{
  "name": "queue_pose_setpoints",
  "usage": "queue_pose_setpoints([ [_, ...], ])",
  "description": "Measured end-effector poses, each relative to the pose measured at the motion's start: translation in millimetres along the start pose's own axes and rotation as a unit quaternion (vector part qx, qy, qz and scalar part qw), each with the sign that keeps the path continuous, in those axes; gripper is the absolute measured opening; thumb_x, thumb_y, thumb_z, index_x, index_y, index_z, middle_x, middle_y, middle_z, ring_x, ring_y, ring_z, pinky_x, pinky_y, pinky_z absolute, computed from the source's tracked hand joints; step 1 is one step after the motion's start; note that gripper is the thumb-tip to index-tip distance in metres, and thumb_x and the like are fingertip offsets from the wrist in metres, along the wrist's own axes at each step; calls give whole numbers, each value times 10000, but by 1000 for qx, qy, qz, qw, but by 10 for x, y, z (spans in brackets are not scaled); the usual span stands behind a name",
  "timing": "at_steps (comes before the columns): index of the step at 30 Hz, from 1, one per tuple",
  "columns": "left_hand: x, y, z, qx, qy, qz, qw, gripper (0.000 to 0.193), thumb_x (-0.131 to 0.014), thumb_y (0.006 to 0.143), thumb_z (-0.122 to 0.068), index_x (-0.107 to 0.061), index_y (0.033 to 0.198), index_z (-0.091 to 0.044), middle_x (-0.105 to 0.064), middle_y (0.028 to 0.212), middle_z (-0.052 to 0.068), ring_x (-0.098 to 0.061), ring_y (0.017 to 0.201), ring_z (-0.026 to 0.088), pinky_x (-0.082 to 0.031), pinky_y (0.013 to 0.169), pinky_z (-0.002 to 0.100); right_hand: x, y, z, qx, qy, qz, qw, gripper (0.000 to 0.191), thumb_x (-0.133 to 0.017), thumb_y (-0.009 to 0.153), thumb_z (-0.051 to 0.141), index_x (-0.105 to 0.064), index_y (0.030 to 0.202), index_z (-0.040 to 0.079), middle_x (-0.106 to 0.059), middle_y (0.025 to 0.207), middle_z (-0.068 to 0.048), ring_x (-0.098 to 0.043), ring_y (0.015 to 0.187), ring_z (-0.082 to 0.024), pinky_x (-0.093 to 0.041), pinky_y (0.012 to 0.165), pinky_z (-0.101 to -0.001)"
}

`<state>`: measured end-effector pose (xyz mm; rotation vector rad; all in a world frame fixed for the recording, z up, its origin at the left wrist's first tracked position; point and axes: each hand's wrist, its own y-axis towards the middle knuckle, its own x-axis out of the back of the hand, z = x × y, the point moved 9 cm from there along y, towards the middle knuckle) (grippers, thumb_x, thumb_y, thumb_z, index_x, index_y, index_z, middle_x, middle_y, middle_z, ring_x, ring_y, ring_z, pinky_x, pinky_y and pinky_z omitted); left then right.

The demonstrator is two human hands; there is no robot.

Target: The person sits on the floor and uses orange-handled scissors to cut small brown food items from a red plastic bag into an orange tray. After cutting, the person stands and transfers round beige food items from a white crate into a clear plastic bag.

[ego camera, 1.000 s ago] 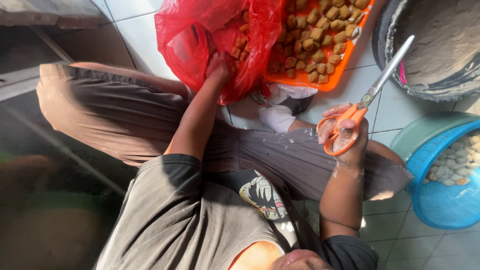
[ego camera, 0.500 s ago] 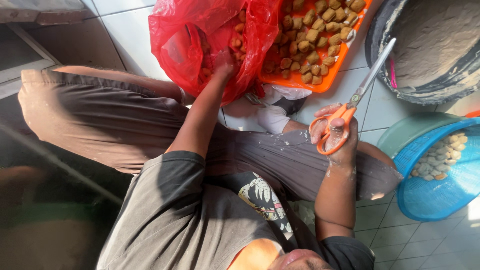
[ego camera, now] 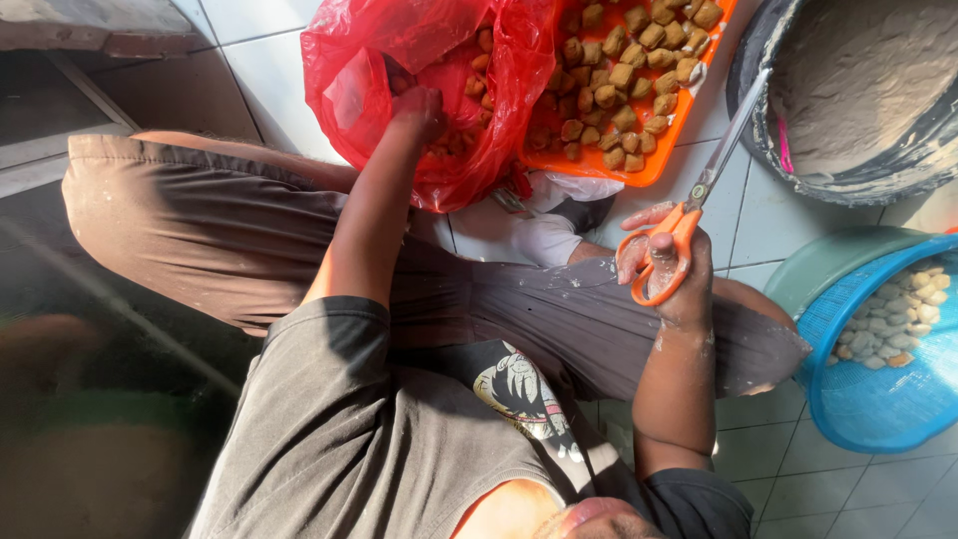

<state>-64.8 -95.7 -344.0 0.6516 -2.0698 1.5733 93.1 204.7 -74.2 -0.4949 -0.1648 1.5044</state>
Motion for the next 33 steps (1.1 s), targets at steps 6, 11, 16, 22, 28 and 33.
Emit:
queue_pose_setpoints([
  [6, 315, 54, 43, -23, -71, -242, 967, 567, -649, 847, -163, -536, 1397, -77, -664, 1237, 203, -652, 1057, 398, -525, 809, 560, -95, 86, -35, -68, -68, 5, 995, 381, -623, 1029, 289, -568, 1235, -27, -628, 806, -82, -636, 623, -176, -513, 586, -277],
  [11, 509, -18, -38, -49, -116, -332, 935, 551, -646, 816, -87, -571, 1362, -64, -647, 1263, 216, -606, 1131, 421, -493, 904, 522, -159, 217, -57, -185, -342, 4, 921, 314, -581, 920, 76, -587, 1233, 58, -786, 900, -103, -728, 663, -195, -572, 570, -307],
  [16, 596, -121, -47, -77, -177, -396, 898, 545, -642, 785, -11, -606, 1327, -51, -630, 1289, 228, -560, 1205, 443, -462, 999, 485, -451, 322, -24, -222, -450, 51, 864, 247, -604, 953, 109, -584, 1192, 54, -804, 921, -107, -795, 867, -224, -586, 647, -342],
  [22, 440, -7, 74, -69, -210, -396, 891, 508, -569, 888, -74, -564, 1396, -54, -585, 1370, 233, -517, 1274, 443, -435, 1054, 492, -768, 333, 51, -172, -446, 81, 875, 255, -601, 959, 73, -565, 1209, 38, -806, 953, -99, -789, 890, -218, -597, 681, -329],
  [28, 146, 178, 19, 37, 155, -282, 946, 450, -525, 893, -245, -562, 1308, -74, -535, 1431, 225, -545, 1271, 380, -440, 1019, 497, -520, -191, 76, -91, -335, 17, 938, 349, -561, 1011, 50, -570, 1357, 4, -773, 975, -106, -770, 806, -171, -625, 687, -306],
  [33, -171, 280, -14, 12, 55, -86, 995, 430, -569, 1024, -235, -549, 1420, -69, -619, 1351, 215, -634, 1205, 387, -533, 965, 518, -221, -666, 158, 50, -203, -69, 975, 389, -653, 1028, 38, -600, 1404, -42, -684, 921, -87, -686, 771, -129, -612, 733, -286],
])
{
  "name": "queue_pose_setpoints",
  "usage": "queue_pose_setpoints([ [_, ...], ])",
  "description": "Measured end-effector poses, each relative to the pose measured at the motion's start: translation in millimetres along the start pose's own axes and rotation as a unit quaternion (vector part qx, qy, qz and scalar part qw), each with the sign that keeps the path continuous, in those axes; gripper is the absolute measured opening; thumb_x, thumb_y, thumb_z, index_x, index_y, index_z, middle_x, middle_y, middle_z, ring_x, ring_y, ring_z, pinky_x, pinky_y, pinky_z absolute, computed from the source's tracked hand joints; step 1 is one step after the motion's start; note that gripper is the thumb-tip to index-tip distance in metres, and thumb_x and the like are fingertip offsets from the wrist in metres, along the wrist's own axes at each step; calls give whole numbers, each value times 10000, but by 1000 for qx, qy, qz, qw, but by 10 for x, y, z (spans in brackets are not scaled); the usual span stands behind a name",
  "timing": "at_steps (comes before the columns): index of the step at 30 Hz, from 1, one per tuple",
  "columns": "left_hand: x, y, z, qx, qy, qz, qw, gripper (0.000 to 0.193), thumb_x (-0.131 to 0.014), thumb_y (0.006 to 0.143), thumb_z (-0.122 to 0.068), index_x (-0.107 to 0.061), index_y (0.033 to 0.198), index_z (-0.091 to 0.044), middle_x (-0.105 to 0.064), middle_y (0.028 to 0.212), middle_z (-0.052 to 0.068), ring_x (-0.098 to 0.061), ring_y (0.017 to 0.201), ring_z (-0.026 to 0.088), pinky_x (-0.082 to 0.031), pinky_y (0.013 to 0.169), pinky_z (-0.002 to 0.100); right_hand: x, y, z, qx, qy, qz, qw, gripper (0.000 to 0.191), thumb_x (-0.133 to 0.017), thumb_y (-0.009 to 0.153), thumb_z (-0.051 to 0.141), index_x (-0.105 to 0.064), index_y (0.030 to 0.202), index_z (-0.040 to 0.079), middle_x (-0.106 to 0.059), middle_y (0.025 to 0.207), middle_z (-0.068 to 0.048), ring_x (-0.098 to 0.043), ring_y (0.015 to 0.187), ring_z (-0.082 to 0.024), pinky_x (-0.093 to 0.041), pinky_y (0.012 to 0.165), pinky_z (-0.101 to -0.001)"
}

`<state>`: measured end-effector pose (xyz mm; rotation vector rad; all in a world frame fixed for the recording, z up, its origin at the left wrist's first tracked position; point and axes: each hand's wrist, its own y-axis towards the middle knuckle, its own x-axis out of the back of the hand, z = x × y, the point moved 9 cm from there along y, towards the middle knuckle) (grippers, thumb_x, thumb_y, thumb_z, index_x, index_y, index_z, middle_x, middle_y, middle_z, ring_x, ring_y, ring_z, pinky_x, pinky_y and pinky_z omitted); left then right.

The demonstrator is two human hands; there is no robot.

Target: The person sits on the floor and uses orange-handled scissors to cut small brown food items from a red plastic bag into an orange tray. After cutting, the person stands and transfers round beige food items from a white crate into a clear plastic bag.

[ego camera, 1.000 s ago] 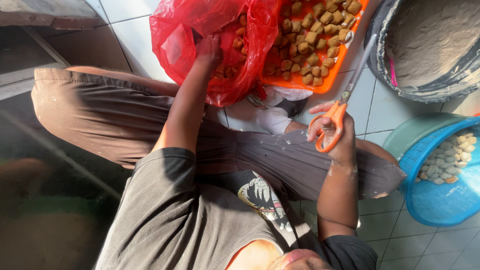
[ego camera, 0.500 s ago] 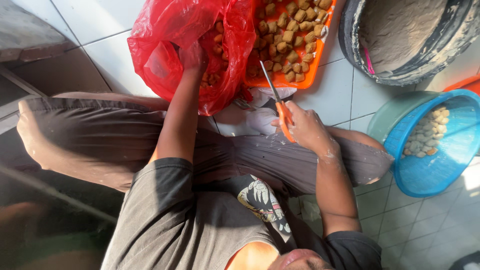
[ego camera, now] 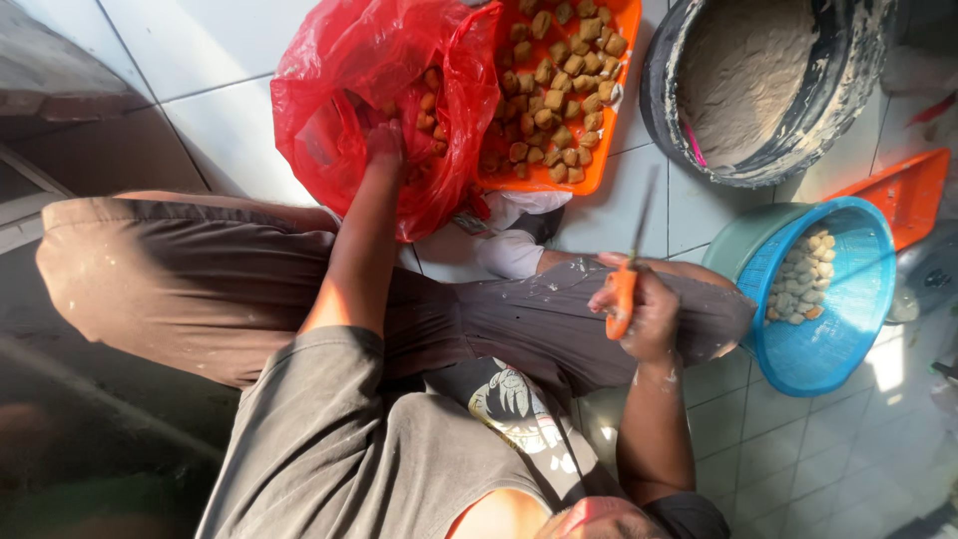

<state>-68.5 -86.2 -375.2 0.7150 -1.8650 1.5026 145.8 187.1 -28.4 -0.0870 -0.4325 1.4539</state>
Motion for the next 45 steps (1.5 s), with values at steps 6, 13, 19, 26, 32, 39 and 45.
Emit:
queue_pose_setpoints([
  [6, 344, -18, -26, -125, 57, 103, 985, 590, -793, 791, -429, -660, 1267, -106, -601, 1367, 134, -609, 1218, 297, -529, 962, 469, -173, 228, -81, -116, -161, 8, 980, 369, -693, 936, 149, -621, 1286, 58, -757, 919, -83, -704, 750, -129, -572, 663, -302],
  [13, 1746, -148, 19, -206, 156, 87, 962, 430, -695, 927, -461, -760, 1208, -144, -740, 1196, 142, -702, 1085, 333, -553, 931, 474, -1538, 1161, -239, -48, -398, 210, 892, 287, -703, 930, 294, -638, 1099, 72, -716, 925, -207, -707, 853, -394, -538, 721, -497],
  [19, 2951, -1264, 88, -352, 71, -136, 923, 480, -728, 916, -404, -675, 1320, -148, -703, 1135, 153, -655, 1052, 386, -512, 836, 508, -2073, 1604, -232, 42, -354, 156, 921, 205, -636, 968, 217, -624, 1076, 43, -719, 954, -210, -730, 873, -371, -593, 723, -484],
  [26, 2902, -2116, -502, -318, -40, 60, 945, 422, -708, 917, -307, -662, 1302, -139, -716, 1204, 139, -671, 1114, 371, -527, 905, 463, -1856, 1801, 39, 72, -439, 229, 866, 223, -742, 844, 278, -744, 905, 63, -732, 919, -158, -726, 904, -354, -590, 769, -491],
  [32, 3018, -1576, -940, -375, -50, 46, 924, 435, -708, 904, -241, -651, 1320, -126, -712, 1236, 114, -671, 1137, 341, -532, 932, 433, -901, 2593, 336, -15, -384, 293, 876, 341, -724, 897, 394, -766, 948, 59, -742, 998, -156, -706, 961, -352, -568, 824, -514],
  [39, 2990, -894, -1793, -384, -69, 123, 913, 328, -691, 956, -175, -676, 1272, -88, -703, 1260, 127, -668, 1164, 305, -516, 988, 400, 850, 2911, 602, -94, -373, 206, 900, 318, -673, 1018, 353, -752, 990, 45, -756, 1018, -190, -715, 937, -345, -563, 836, -479],
  [45, 3264, -2111, -3294, -500, -22, 262, 825, 278, -677, 959, -153, -691, 1230, -91, -709, 1233, 125, -666, 1154, 296, -514, 999, 401, 2473, 1300, 586, -93, 232, -293, 923, 215, -655, 965, 230, -666, 1099, 62, -722, 1009, -85, -699, 881, -191, -580, 722, -338],
])
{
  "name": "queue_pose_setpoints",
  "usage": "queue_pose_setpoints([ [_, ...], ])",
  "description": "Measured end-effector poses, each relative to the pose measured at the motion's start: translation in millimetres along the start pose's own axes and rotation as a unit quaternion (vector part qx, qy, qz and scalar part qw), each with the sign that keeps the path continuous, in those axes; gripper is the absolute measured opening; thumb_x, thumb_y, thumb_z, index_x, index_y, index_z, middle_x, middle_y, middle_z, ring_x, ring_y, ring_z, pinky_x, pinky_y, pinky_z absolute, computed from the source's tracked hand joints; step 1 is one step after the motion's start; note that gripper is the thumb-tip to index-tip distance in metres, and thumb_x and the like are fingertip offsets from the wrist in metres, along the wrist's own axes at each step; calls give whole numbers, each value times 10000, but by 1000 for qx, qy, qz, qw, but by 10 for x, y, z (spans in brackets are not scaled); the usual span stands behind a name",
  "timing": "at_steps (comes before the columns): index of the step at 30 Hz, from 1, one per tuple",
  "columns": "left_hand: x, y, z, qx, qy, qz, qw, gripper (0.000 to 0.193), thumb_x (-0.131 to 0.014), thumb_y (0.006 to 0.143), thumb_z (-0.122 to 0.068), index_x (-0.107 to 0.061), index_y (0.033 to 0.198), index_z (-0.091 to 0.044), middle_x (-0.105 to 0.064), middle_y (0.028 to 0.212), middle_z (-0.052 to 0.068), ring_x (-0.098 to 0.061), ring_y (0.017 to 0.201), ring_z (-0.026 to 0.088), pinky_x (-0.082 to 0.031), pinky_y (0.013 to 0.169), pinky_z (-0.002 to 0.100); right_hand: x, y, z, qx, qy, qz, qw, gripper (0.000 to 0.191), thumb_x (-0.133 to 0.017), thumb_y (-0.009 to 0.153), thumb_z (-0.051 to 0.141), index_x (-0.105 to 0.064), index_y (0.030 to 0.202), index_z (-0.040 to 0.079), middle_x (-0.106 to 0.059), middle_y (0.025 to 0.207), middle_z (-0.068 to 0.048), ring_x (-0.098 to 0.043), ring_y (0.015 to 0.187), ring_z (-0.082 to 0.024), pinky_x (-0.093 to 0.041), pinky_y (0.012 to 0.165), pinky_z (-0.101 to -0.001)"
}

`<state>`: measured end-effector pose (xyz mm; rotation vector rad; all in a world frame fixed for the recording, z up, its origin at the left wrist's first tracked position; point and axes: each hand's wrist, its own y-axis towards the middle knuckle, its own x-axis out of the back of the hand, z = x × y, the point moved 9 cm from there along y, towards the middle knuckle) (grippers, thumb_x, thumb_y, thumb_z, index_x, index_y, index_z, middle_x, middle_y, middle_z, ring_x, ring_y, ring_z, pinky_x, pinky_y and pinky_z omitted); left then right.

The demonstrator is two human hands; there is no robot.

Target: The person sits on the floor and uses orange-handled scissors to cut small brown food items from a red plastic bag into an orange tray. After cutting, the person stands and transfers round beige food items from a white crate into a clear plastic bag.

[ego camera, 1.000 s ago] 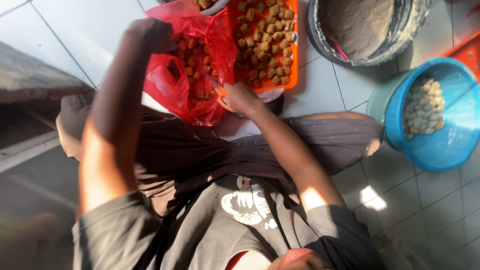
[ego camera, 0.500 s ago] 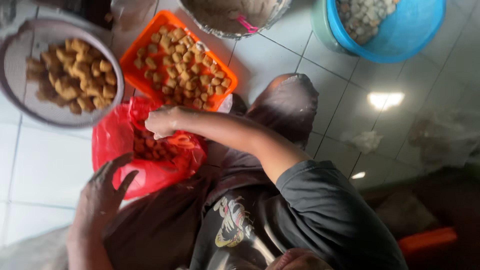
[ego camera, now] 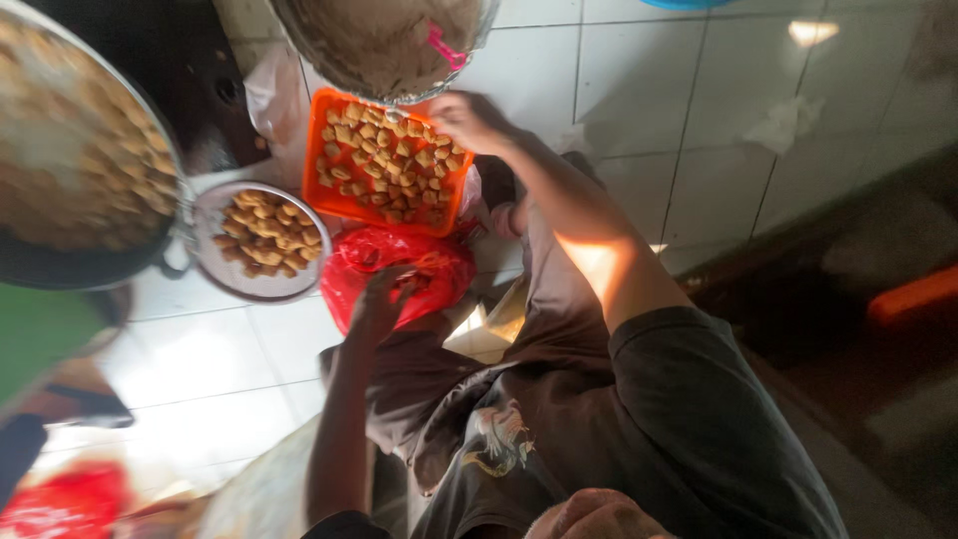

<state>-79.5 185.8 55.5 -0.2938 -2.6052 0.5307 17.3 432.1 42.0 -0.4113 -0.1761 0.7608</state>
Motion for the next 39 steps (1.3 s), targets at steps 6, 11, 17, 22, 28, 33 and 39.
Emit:
queue_pose_setpoints([
  [6, 51, 82, -1850, -16, 10, 116, 993, 315, -622, 977, -183, -651, 1272, -76, -711, 1207, 120, -693, 1135, 276, -527, 996, 392, 2184, -2920, -284, -130, 95, -496, 854, 308, -639, 1061, 263, -712, 956, -17, -698, 879, -151, -645, 752, -228, -497, 675, -375],
  [11, -4, 171, -2933, 35, 73, 166, 983, 322, -655, 979, -208, -659, 1263, -57, -745, 1227, 127, -711, 1179, 232, -552, 982, 357, 2524, -4958, -330, -405, 49, -419, 811, 264, -598, 1049, 276, -707, 933, 65, -654, 861, -97, -561, 734, -226, -440, 651, -376],
  [17, -150, 542, -4263, 33, 136, 178, 974, 400, -677, 967, -223, -621, 1309, -24, -724, 1221, 173, -716, 1104, 257, -567, 929, 371, 2978, -6212, 544, -352, -16, -461, 814, 157, -626, 973, 233, -730, 955, 116, -707, 950, -76, -633, 900, -255, -508, 793, -396],
  [22, -374, 881, -5294, 14, 176, 263, 949, 387, -623, 979, -172, -598, 1341, -37, -685, 1276, 179, -660, 1186, 262, -528, 991, 385, 3010, -6514, 1473, -243, -81, -544, 799, 146, -639, 935, 211, -734, 1013, 133, -741, 1007, -89, -684, 980, -283, -564, 863, -415],
  [28, -711, 1384, -6378, -51, 164, 247, 954, 379, -626, 987, -190, -620, 1341, -55, -687, 1274, 169, -640, 1179, 255, -464, 1040, 393, 2788, -6994, 1606, -263, 158, -608, 732, 226, -679, 876, 231, -741, 1064, 122, -733, 1052, -110, -686, 939, -274, -566, 826, -401],
  [33, -1017, 1688, -6795, -51, 142, 318, 936, 362, -619, 1022, -250, -600, 1330, -61, -664, 1299, 153, -616, 1222, 255, -467, 1047, 381, 2891, -7441, 1662, -382, 46, -602, 699, 239, -726, 796, 218, -773, 1016, 138, -747, 1077, -85, -692, 952, -252, -559, 827, -377],
  [39, -1047, 2338, -7061, -52, 283, 371, 883, 351, -580, 1010, -234, -630, 1326, -90, -688, 1310, 132, -623, 1252, 247, -471, 1049, 368, 2803, -7296, 1643, -414, 315, -652, 552, 187, -616, 1008, 223, -738, 1090, 108, -770, 1001, -127, -731, 899, -235, -575, 782, -376],
])
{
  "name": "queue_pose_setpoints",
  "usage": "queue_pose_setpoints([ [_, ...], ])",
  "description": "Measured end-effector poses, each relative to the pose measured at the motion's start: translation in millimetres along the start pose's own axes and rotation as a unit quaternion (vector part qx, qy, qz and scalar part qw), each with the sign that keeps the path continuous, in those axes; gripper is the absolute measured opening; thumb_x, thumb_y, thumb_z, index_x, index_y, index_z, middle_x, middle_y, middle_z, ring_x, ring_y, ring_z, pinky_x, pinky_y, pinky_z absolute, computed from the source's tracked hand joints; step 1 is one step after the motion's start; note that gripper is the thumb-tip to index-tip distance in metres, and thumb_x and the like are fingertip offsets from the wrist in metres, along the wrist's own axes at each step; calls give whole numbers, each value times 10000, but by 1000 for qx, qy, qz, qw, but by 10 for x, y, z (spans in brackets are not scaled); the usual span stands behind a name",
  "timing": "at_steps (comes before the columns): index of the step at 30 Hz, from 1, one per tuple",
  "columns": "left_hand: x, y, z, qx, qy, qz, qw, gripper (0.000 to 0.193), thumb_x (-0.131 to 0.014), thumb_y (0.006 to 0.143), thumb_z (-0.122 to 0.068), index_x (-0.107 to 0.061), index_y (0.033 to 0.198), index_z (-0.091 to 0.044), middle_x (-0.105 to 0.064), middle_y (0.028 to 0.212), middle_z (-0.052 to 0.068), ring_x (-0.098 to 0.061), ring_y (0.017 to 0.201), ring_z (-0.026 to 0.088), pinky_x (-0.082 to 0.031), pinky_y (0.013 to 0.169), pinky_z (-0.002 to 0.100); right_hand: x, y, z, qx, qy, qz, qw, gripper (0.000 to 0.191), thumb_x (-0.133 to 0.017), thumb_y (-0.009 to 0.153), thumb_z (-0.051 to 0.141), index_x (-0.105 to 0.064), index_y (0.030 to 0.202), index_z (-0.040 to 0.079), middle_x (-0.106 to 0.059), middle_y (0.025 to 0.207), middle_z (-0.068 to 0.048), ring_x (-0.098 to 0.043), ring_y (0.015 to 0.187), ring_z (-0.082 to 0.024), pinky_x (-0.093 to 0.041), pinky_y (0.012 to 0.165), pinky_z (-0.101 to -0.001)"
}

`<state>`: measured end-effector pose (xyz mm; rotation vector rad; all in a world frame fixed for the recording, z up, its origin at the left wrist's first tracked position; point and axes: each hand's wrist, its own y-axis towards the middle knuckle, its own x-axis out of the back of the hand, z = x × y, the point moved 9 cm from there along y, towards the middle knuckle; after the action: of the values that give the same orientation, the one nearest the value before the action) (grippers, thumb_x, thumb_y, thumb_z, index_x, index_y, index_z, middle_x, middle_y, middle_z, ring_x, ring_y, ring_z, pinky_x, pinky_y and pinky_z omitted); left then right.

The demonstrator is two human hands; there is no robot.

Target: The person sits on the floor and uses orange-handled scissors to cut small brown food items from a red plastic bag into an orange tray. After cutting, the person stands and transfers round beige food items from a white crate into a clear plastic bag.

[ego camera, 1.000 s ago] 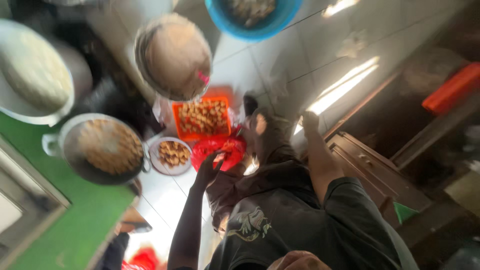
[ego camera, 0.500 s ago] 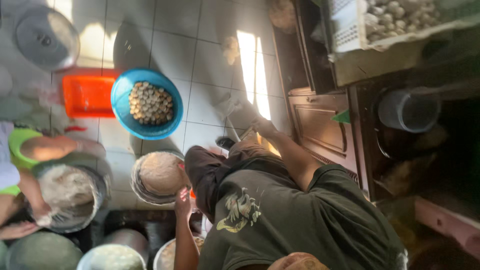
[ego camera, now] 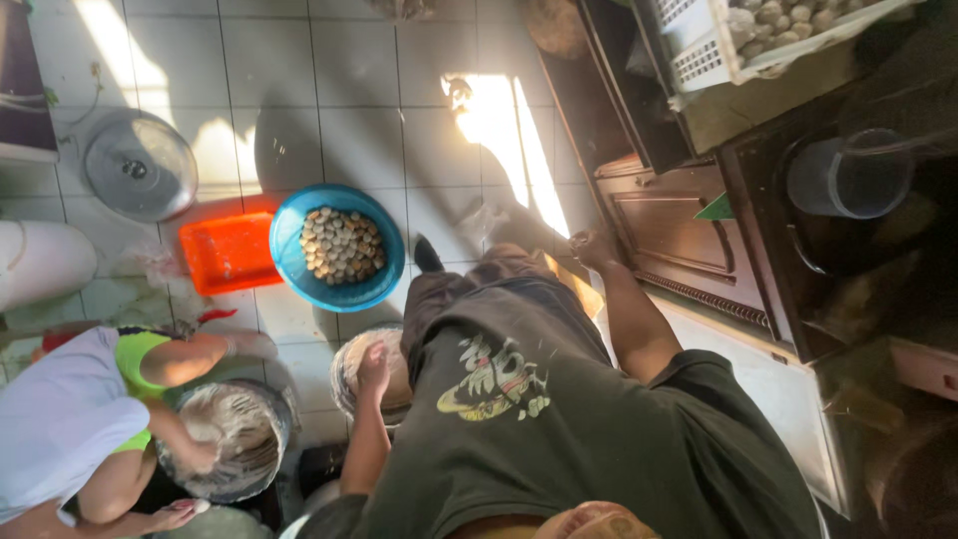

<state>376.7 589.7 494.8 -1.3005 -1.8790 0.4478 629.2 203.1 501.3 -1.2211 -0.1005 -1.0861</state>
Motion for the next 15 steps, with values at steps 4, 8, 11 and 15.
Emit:
queue_pose_setpoints([
  [4, 334, 526, -124, -18, 9, 14, 1000, 358, -619, 1006, -267, -647, 1309, -78, -702, 1282, 138, -643, 1220, 249, -480, 1037, 372, -211, -234, 653, 272, -72, -20, 959, 189, -643, 1017, 182, -787, 1083, 78, -757, 1110, -150, -676, 994, -256, -528, 854, -373],
  [8, 472, 1150, -746, -68, 71, 36, 995, 374, -645, 1000, -303, -657, 1297, -76, -714, 1252, 135, -665, 1182, 248, -490, 1016, 378, -53, -183, 328, 130, 106, -28, 985, 219, -628, 991, 207, -729, 1138, 81, -752, 1121, -131, -719, 995, -214, -561, 833, -357],
  [11, 293, 1618, -1604, -114, 100, 55, 987, 375, -659, 982, -313, -685, 1282, -90, -724, 1237, 107, -674, 1156, 238, -499, 1009, 369, 181, -178, -136, -7, 257, -65, 964, 236, -602, 997, 226, -674, 1170, 83, -741, 1108, -82, -716, 1009, -186, -563, 794, -363],
  [15, -348, 2119, -2837, -164, 55, 138, 975, 371, -645, 981, -268, -652, 1312, -101, -697, 1256, 74, -667, 1144, 221, -540, 964, 376, 526, -181, -527, -79, 462, -187, 864, 130, -652, 1002, 213, -685, 1021, 89, -701, 901, -42, -637, 764, -114, -484, 604, -273],
])
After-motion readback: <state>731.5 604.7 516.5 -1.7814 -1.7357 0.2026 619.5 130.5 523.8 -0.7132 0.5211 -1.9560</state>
